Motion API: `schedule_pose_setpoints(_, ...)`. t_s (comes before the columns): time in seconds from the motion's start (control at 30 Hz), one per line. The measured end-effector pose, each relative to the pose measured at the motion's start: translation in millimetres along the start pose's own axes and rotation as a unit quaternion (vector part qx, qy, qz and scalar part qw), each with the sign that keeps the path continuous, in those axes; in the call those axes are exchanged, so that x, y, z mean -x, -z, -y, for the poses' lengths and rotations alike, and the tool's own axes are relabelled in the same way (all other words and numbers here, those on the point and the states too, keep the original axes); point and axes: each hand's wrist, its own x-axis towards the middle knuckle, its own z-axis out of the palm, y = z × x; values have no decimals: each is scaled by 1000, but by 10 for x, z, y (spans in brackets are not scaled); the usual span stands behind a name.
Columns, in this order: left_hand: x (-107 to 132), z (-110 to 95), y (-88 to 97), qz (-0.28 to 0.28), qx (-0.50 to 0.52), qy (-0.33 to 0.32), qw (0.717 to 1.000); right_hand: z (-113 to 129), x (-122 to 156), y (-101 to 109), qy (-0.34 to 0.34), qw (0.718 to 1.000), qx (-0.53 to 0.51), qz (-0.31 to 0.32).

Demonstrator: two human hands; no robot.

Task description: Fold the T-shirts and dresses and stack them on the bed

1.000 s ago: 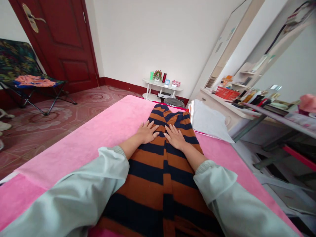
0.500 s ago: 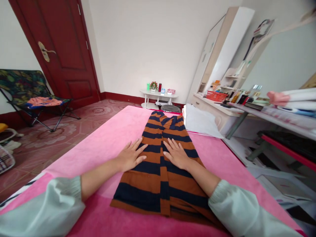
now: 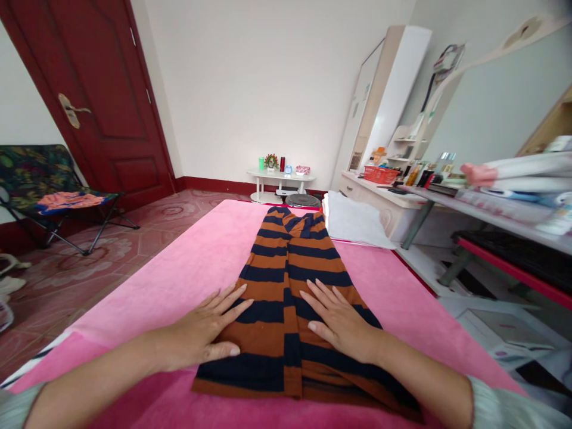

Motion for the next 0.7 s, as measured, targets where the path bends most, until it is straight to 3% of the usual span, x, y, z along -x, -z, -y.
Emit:
schedule_pose_setpoints(0.27, 51, -91, 49, -83, 105, 14, 991, 27, 2, 31, -3, 999, -34, -16)
schedule_pose_setpoints(0.4, 149, -136, 151, -46, 185, 10, 982, 117, -12, 58, 9, 995, -77, -60)
schedule_pose_setpoints(0.53, 233, -147, 204, 8, 253, 17, 967, 309, -37, 117, 93, 986, -100, -91)
schedule_pose_setpoints(0.7, 239, -154, 195, 9, 308, 9, 951, 473, -119, 143, 168, 980, -70, -85)
